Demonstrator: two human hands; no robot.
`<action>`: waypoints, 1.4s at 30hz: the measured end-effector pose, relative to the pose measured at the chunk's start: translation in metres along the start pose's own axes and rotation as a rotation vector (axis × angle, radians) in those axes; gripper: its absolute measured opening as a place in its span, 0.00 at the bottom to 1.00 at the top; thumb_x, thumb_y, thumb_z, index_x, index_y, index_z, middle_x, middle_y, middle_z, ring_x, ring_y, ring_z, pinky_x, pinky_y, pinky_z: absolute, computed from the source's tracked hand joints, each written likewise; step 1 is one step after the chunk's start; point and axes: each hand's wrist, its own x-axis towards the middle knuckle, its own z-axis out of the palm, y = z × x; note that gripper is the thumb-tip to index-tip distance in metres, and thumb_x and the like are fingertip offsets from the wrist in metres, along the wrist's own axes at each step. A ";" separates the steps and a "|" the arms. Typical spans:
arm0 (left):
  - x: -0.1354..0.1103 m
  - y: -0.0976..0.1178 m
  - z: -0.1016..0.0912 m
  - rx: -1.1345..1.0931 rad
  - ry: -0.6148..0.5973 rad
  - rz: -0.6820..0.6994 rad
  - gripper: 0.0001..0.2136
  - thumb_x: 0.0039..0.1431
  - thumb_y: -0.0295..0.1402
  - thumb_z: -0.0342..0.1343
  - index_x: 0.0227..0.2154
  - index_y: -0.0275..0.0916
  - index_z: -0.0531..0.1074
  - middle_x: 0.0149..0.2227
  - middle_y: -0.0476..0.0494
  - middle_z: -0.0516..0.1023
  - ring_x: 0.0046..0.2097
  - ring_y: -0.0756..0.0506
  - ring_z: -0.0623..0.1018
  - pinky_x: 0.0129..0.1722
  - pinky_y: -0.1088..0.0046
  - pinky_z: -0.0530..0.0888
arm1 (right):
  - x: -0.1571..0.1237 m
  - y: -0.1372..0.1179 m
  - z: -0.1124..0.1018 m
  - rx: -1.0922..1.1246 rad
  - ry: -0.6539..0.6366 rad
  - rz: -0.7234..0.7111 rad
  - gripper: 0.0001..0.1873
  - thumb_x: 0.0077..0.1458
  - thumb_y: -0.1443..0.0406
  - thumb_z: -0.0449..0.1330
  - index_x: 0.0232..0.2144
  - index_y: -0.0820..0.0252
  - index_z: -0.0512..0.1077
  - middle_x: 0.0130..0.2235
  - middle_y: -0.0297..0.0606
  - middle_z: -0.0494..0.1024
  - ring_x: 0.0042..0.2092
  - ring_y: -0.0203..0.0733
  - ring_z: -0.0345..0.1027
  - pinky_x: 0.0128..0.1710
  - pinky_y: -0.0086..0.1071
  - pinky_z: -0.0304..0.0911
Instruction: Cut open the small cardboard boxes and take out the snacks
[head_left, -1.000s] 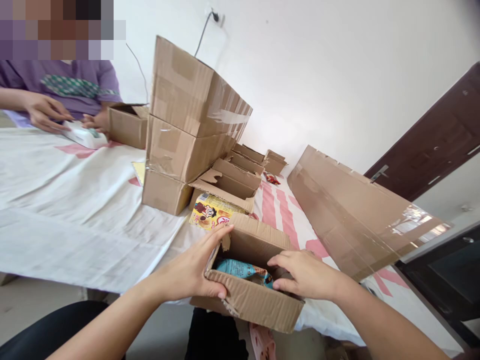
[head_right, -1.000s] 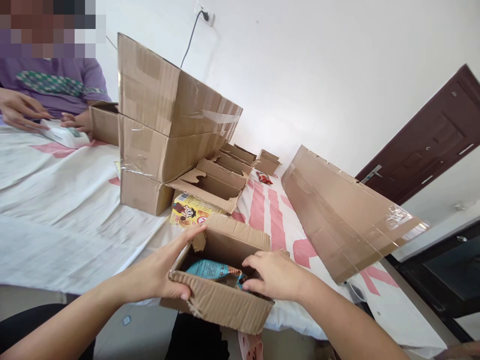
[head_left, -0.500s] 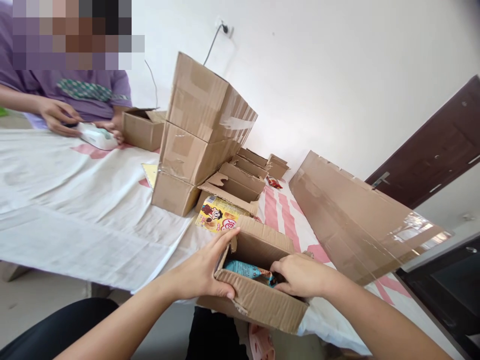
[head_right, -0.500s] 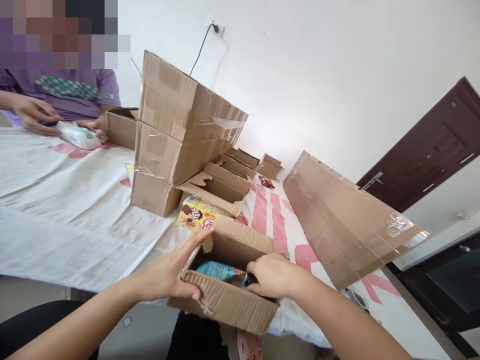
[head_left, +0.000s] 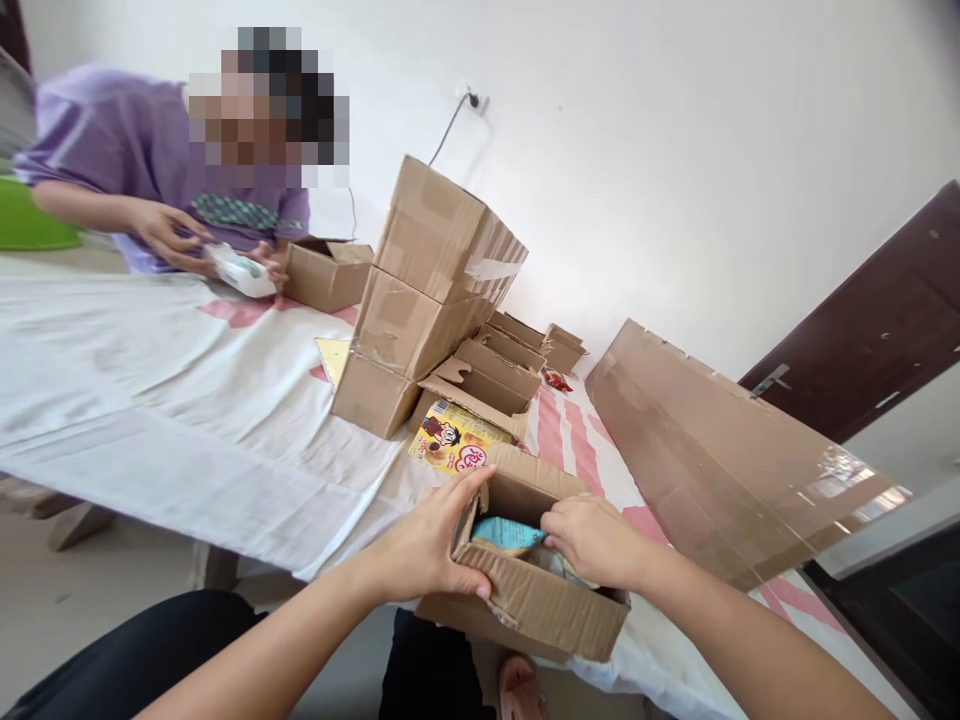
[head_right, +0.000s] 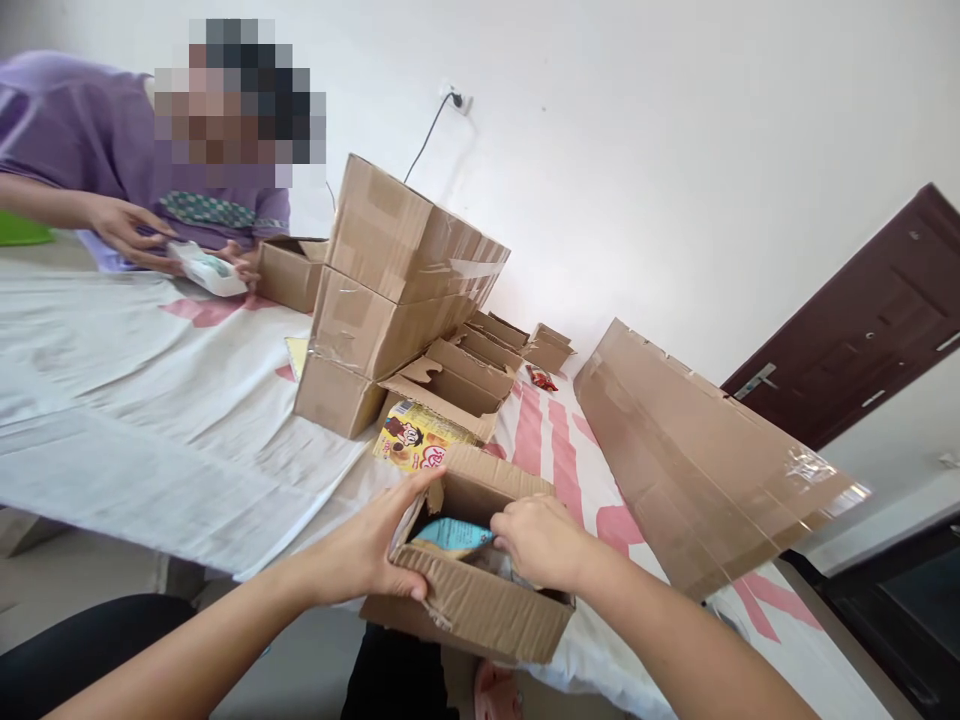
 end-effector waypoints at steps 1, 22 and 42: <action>0.000 -0.001 -0.002 0.006 0.012 0.002 0.56 0.40 0.58 0.66 0.68 0.44 0.42 0.68 0.29 0.54 0.67 0.29 0.58 0.64 0.44 0.58 | -0.004 0.005 -0.003 0.022 0.045 0.024 0.08 0.60 0.67 0.54 0.31 0.59 0.73 0.33 0.40 0.79 0.37 0.42 0.72 0.37 0.32 0.59; -0.010 -0.017 -0.065 0.428 0.526 0.022 0.27 0.57 0.34 0.53 0.61 0.43 0.57 0.62 0.36 0.63 0.63 0.33 0.64 0.60 0.48 0.64 | -0.017 0.082 -0.007 0.928 0.978 0.352 0.17 0.54 0.51 0.57 0.26 0.58 0.67 0.23 0.30 0.64 0.26 0.35 0.55 0.23 0.27 0.54; 0.042 0.034 -0.040 -0.222 0.754 -0.130 0.27 0.45 0.42 0.67 0.49 0.42 0.69 0.39 0.47 0.82 0.39 0.40 0.82 0.40 0.65 0.78 | 0.031 0.044 -0.064 1.094 0.676 -0.056 0.25 0.56 0.44 0.58 0.45 0.57 0.72 0.45 0.43 0.80 0.46 0.45 0.74 0.47 0.40 0.68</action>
